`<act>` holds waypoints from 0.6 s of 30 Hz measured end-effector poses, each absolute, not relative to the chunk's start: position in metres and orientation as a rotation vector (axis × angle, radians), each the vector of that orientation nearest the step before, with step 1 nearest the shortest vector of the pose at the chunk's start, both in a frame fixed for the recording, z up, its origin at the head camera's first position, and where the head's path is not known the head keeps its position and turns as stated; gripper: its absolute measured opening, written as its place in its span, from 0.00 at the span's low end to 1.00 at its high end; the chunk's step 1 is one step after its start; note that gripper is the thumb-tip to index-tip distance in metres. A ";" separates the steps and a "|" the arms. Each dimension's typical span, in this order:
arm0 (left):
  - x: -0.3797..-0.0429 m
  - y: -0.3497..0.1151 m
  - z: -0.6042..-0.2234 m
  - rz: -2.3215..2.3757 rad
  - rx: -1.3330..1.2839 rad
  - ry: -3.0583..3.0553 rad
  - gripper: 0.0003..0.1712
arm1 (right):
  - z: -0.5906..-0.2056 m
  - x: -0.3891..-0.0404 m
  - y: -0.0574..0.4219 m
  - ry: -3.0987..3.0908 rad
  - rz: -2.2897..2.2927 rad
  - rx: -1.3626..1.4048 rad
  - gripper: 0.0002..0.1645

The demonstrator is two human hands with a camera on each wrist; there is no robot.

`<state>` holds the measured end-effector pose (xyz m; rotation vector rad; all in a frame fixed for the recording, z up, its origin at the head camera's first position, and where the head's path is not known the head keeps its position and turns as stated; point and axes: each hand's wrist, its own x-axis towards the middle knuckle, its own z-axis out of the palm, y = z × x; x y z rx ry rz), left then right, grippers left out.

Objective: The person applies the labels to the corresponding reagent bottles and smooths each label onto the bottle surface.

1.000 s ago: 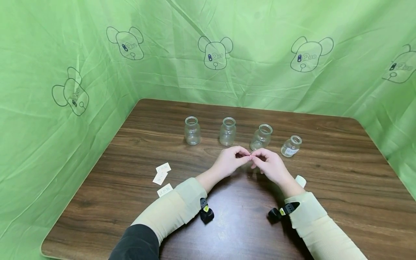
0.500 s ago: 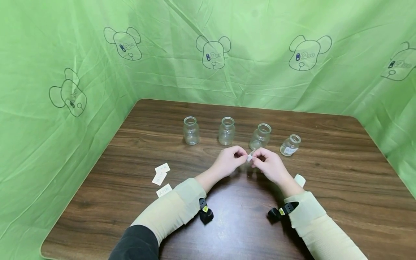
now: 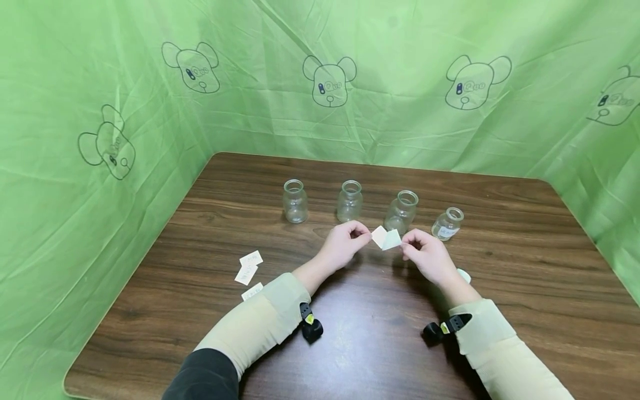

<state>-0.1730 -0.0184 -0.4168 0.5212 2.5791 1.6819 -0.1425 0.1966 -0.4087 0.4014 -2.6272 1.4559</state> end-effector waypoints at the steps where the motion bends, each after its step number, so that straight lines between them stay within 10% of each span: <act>1: -0.173 -0.019 -0.418 1.685 0.520 2.580 0.04 | -0.406 -0.141 0.197 -2.625 1.459 0.392 0.02; 18: -0.176 -0.026 -0.420 1.716 0.425 2.613 0.05 | -0.407 -0.131 0.256 -2.713 1.311 0.278 0.03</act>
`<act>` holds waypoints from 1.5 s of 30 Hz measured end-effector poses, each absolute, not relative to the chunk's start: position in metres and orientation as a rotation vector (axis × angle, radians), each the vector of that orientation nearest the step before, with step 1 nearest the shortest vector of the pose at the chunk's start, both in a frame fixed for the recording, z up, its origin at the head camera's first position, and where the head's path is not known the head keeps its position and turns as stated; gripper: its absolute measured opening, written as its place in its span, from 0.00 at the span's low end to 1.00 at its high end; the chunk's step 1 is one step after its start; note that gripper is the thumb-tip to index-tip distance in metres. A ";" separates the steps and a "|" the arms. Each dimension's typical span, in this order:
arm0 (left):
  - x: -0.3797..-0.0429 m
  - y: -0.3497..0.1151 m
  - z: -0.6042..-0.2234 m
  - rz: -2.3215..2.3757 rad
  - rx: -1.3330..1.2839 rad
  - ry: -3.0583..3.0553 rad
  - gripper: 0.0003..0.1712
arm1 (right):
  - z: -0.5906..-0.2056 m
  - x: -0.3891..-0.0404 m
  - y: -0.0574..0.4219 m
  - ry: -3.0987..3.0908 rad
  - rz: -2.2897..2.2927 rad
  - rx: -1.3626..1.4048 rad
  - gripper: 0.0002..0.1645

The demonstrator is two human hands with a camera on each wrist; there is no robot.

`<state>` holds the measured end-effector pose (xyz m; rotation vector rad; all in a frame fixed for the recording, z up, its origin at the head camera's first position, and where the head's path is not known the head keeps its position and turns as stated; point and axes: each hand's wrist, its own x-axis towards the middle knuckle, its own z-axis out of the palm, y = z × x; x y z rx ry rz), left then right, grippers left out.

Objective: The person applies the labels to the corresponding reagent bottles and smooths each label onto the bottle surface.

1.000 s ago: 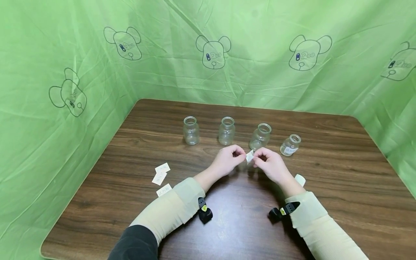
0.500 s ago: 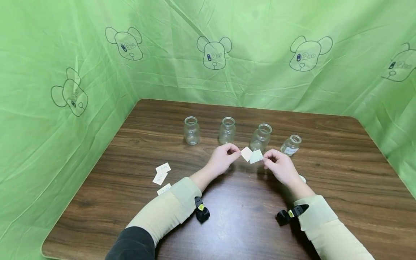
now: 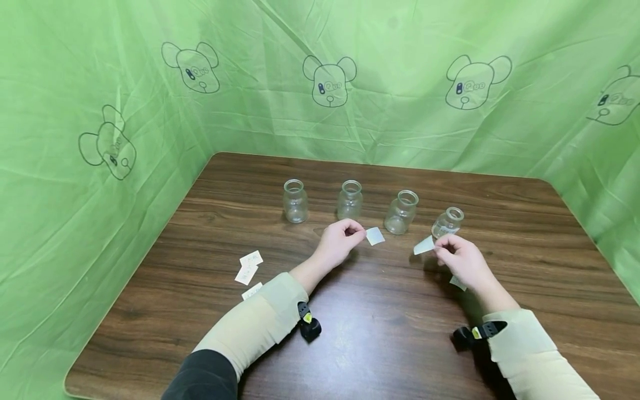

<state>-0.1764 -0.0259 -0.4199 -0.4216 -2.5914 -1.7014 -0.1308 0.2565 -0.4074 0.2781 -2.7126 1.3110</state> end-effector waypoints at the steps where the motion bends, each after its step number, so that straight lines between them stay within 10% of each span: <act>1: -0.176 -0.026 -0.420 -1.697 -0.418 -2.590 0.05 | -0.407 -0.130 0.261 -2.725 1.303 0.264 0.03; 45: -0.175 -0.019 -0.415 -1.649 -0.440 -2.621 0.05 | -0.405 -0.101 0.336 -2.962 1.090 0.066 0.14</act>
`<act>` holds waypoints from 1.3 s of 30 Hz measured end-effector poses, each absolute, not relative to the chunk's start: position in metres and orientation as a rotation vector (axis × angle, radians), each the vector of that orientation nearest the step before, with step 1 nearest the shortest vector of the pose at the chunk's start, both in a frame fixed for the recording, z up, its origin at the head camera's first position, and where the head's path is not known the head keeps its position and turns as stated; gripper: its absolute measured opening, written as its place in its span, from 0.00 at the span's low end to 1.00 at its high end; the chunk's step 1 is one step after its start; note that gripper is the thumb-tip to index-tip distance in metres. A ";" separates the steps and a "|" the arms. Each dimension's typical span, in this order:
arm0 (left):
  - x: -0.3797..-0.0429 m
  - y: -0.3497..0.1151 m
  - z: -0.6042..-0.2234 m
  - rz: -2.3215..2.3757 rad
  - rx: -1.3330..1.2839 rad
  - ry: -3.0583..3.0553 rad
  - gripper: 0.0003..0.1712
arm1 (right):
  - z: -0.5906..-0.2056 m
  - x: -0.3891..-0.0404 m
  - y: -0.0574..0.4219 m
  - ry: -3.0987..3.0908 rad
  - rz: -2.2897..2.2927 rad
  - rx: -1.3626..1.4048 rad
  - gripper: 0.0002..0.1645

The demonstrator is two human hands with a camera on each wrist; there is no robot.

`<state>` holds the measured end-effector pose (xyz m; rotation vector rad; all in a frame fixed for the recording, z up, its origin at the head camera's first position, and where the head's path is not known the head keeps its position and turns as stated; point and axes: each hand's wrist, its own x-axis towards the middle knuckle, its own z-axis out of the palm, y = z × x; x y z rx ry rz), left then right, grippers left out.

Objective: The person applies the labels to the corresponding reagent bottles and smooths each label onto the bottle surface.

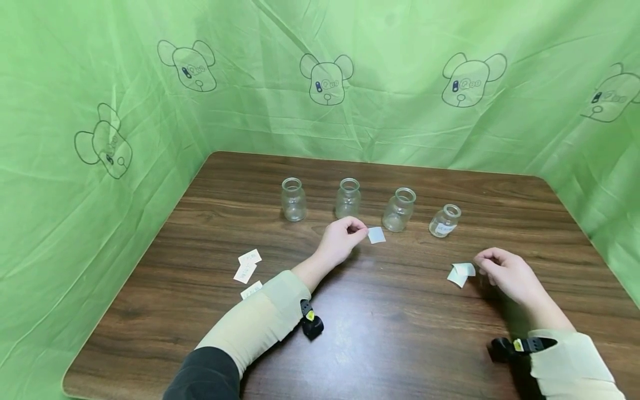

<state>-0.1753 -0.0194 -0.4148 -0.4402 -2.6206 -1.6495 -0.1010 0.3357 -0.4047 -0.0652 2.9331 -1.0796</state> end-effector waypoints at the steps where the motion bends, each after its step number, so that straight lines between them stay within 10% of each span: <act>1: -0.175 -0.018 -0.414 -1.648 -0.442 -2.625 0.05 | -0.403 -0.103 0.332 2.932 -1.101 -0.077 0.14; 39: -0.164 0.014 -0.411 -1.408 -0.695 -2.642 0.05 | -0.407 -0.142 0.192 2.691 -1.538 -0.266 0.16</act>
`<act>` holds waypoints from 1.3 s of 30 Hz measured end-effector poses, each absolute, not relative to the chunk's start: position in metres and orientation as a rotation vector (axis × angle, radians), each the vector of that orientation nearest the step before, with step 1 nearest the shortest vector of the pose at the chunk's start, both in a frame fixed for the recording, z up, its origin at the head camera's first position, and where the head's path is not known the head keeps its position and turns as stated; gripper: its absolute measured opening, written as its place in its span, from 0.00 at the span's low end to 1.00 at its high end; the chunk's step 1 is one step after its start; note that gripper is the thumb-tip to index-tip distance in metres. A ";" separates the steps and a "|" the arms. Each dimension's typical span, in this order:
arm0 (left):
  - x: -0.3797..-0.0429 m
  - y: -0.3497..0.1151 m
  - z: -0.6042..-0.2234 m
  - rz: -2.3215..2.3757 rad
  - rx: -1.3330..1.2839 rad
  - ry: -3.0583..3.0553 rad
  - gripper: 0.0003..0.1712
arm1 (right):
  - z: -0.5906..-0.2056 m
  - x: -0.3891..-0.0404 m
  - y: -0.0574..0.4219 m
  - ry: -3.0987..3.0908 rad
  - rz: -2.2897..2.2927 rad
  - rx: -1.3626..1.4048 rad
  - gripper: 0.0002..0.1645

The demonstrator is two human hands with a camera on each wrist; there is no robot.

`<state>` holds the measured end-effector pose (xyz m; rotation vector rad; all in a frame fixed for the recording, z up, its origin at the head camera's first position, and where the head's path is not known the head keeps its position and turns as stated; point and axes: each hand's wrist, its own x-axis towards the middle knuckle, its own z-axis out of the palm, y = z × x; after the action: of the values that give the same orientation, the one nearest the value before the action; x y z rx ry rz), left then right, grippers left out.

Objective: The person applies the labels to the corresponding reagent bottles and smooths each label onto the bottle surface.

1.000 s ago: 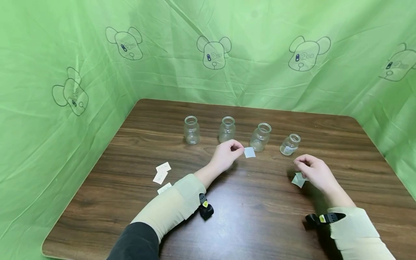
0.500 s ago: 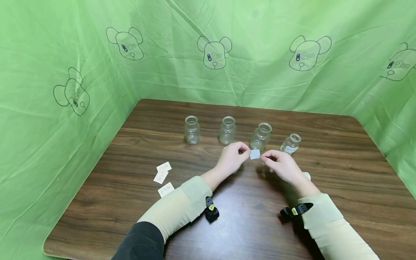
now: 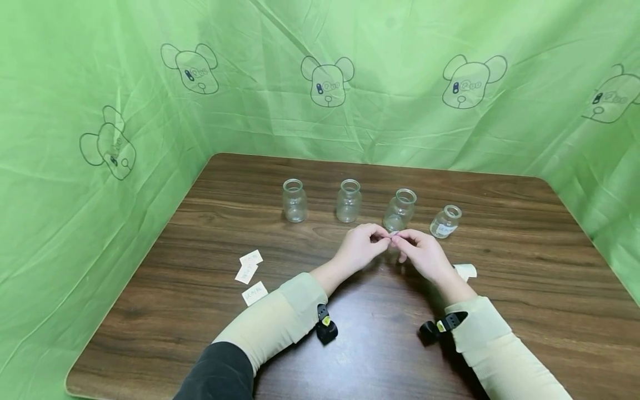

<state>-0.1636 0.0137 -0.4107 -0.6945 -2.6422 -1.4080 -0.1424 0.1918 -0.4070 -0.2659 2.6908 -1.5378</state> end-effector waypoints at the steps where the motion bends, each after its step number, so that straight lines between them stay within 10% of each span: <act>1: -0.163 0.014 -0.411 -1.416 -0.706 -2.640 0.06 | -0.407 -0.143 0.191 2.688 -1.552 -0.255 0.16; 39: -0.173 0.017 -0.426 -1.745 -0.378 -2.575 0.09 | -0.409 -0.147 0.189 2.526 -1.766 -0.098 0.13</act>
<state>-0.1735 0.0174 -0.4255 -0.3776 -2.5748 -1.7447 -0.1469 0.1895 -0.4086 -0.0985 2.5260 -1.7665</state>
